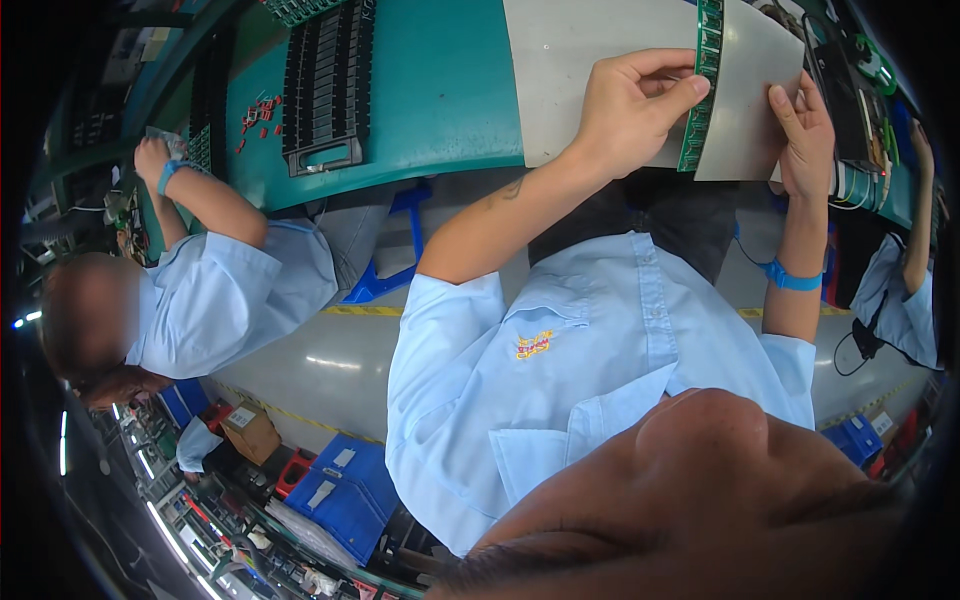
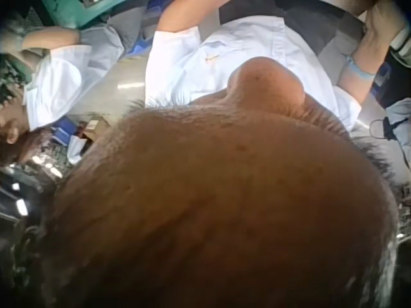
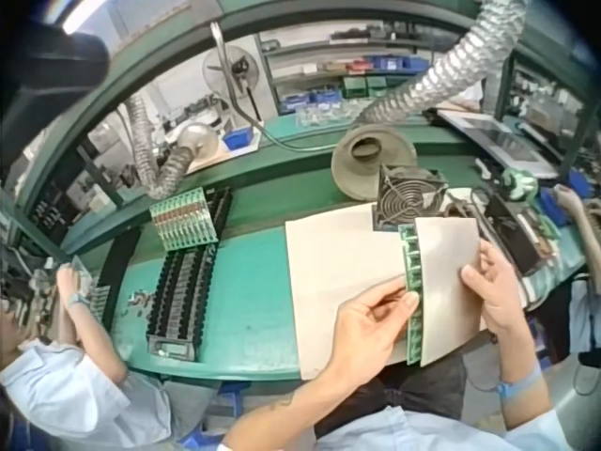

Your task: Soldering electronic components onto printed circuit boards at a manufacturing station.

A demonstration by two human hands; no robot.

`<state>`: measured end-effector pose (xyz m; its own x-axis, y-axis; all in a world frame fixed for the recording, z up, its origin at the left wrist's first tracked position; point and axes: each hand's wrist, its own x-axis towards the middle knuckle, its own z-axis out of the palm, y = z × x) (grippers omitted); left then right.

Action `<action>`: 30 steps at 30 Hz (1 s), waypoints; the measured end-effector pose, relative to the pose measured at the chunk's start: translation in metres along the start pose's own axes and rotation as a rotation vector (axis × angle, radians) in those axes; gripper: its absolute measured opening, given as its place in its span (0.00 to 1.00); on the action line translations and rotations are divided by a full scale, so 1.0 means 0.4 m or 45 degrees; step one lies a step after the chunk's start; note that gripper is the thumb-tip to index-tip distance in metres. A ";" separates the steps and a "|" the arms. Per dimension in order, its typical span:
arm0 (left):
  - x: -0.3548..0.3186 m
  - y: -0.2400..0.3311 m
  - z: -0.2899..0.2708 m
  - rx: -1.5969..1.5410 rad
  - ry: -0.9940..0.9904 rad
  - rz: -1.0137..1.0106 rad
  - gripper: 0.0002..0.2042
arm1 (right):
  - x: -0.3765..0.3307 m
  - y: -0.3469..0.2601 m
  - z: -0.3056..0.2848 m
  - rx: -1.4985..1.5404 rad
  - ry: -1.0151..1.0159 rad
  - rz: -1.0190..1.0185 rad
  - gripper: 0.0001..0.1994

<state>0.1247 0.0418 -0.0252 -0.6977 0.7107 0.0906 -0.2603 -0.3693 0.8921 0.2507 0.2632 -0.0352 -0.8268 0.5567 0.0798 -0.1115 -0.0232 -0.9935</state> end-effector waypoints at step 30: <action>0.020 -0.001 0.027 0.154 0.002 0.221 0.14 | 0.028 0.058 -0.096 0.122 -0.023 0.029 0.26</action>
<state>0.1264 0.0541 -0.0200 -0.7261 0.6416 0.2470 -0.0542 -0.4116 0.9097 0.2600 0.3010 -0.0606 -0.8394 0.5403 0.0592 -0.1439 -0.1158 -0.9828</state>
